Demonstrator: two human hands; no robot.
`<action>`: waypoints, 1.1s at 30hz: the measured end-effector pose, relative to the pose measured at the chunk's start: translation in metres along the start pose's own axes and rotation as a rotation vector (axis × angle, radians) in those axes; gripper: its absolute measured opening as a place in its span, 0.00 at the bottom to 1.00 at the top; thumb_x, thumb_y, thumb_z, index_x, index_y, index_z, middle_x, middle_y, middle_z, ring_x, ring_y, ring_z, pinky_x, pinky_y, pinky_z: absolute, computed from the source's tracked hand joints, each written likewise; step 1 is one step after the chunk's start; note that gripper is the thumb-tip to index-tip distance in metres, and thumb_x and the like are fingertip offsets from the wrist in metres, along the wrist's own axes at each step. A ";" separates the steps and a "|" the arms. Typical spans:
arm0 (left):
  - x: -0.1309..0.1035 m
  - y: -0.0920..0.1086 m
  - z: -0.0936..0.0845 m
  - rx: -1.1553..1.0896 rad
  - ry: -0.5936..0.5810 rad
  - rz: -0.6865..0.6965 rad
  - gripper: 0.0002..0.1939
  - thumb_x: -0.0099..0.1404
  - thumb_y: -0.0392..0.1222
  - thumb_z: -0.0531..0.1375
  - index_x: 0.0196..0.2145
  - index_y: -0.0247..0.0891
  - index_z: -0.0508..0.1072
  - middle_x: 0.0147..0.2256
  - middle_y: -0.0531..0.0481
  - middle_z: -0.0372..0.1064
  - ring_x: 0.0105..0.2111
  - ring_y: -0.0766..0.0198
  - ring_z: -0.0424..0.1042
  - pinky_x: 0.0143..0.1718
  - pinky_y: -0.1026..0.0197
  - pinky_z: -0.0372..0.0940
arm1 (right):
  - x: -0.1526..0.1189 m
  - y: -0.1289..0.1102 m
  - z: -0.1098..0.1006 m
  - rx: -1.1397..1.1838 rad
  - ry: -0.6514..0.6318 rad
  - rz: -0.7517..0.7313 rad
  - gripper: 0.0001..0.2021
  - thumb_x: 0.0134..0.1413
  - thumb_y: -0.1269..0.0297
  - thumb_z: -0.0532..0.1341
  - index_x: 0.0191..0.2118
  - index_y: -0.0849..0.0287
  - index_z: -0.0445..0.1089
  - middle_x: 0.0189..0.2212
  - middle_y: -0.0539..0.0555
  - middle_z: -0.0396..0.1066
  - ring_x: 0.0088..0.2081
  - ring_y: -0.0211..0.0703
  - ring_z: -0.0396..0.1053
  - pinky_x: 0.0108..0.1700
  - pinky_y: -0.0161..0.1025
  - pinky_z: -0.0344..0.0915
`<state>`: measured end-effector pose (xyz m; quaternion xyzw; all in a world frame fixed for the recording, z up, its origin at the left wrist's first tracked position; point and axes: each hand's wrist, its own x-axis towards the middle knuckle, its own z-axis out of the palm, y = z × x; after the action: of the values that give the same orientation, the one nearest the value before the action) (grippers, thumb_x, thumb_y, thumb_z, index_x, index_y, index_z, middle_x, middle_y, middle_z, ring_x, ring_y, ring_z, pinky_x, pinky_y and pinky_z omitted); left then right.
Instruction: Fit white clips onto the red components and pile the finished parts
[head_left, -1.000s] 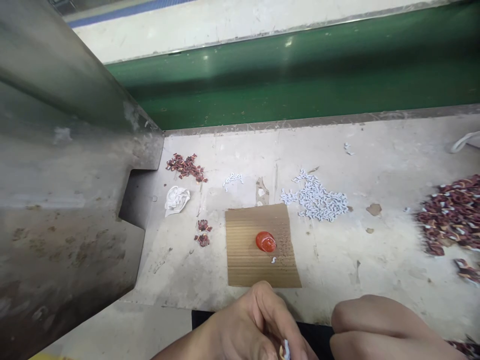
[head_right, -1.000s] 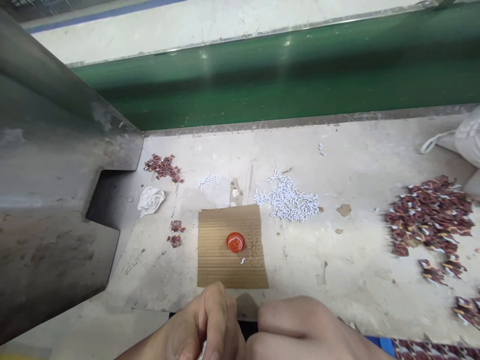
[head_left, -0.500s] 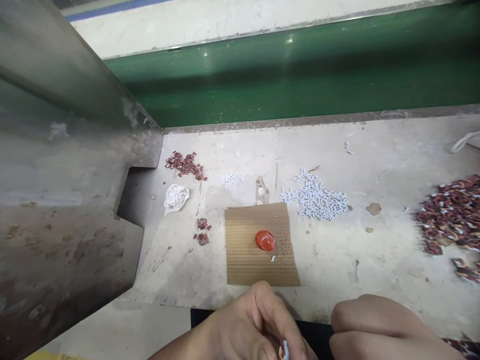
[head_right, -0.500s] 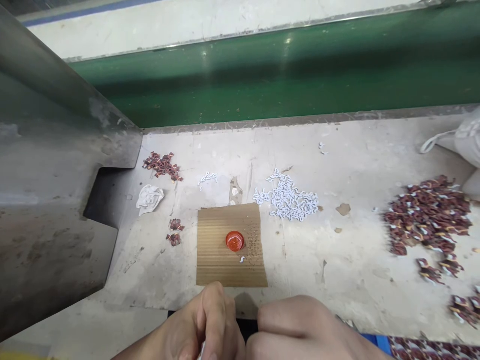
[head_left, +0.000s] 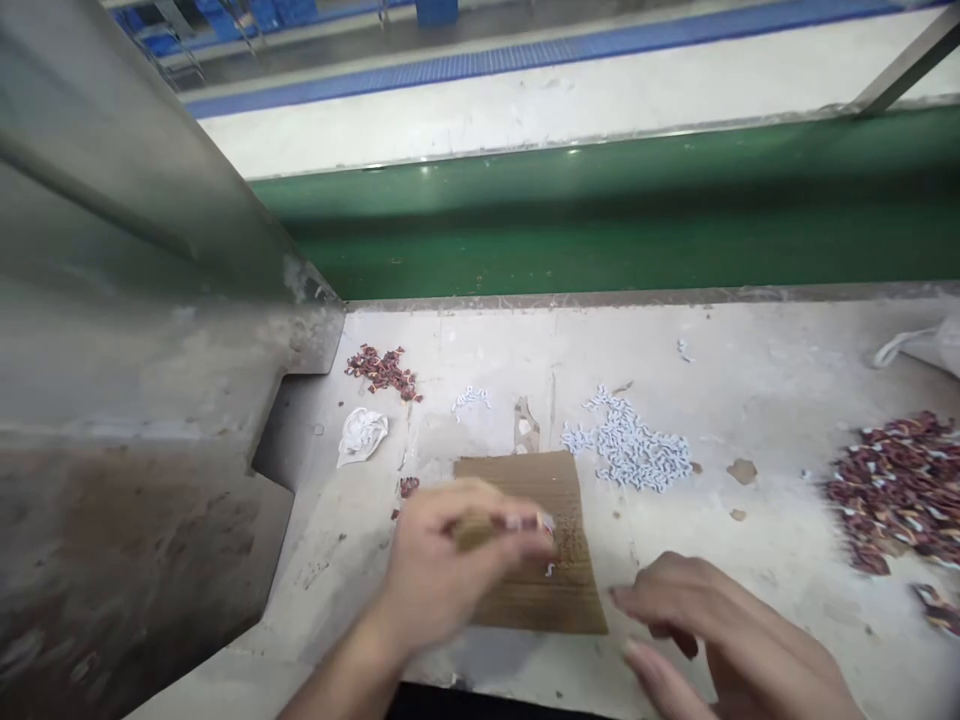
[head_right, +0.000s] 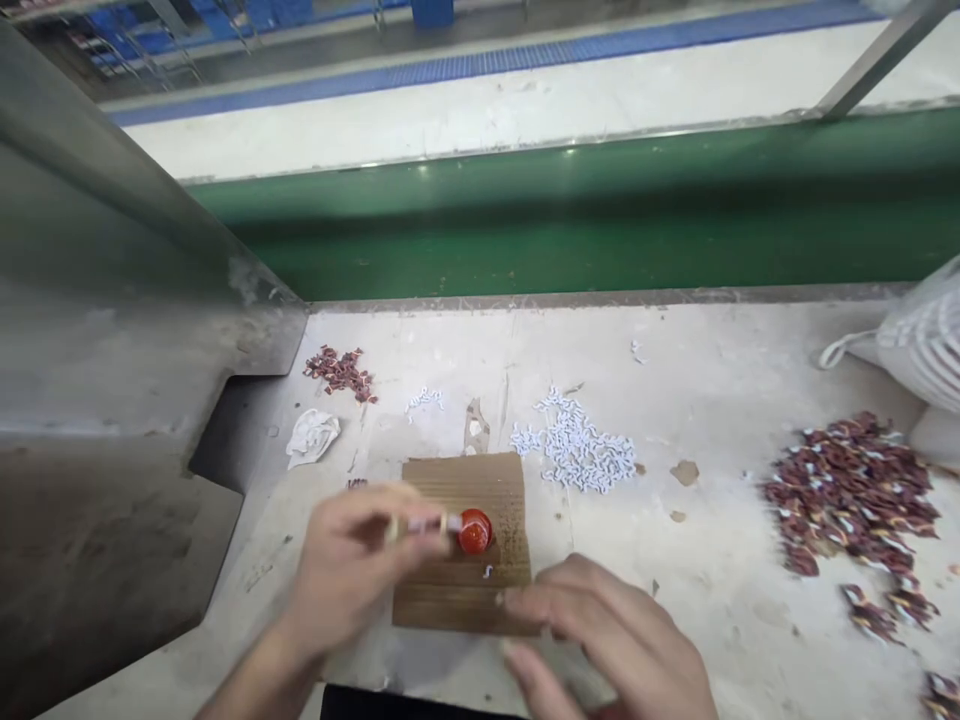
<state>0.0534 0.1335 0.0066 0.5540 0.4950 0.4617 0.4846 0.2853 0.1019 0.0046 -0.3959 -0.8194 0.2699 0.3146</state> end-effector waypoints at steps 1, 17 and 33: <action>0.025 0.001 -0.009 0.106 0.038 -0.003 0.08 0.66 0.47 0.70 0.35 0.41 0.82 0.31 0.49 0.82 0.31 0.61 0.79 0.37 0.57 0.74 | 0.003 0.011 -0.001 -0.105 0.002 0.021 0.08 0.68 0.67 0.60 0.51 0.52 0.68 0.36 0.53 0.77 0.35 0.42 0.77 0.32 0.34 0.74; 0.158 -0.003 -0.049 0.722 0.127 0.114 0.13 0.74 0.46 0.62 0.51 0.37 0.77 0.48 0.45 0.79 0.47 0.55 0.78 0.52 0.46 0.72 | 0.002 0.133 -0.033 -0.695 -0.054 0.041 0.20 0.69 0.57 0.53 0.44 0.60 0.80 0.38 0.62 0.83 0.38 0.65 0.78 0.43 0.59 0.70; -0.076 -0.058 -0.084 0.810 0.195 0.092 0.05 0.70 0.41 0.64 0.38 0.46 0.82 0.45 0.45 0.79 0.42 0.56 0.82 0.42 0.60 0.76 | 0.010 0.100 -0.021 -0.074 0.429 0.648 0.11 0.48 0.51 0.71 0.34 0.50 0.85 0.36 0.55 0.85 0.39 0.56 0.81 0.44 0.49 0.73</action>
<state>-0.0425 0.0666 -0.0450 0.6750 0.6549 0.3011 0.1573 0.3439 0.1684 -0.0478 -0.6926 -0.5767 0.2367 0.3630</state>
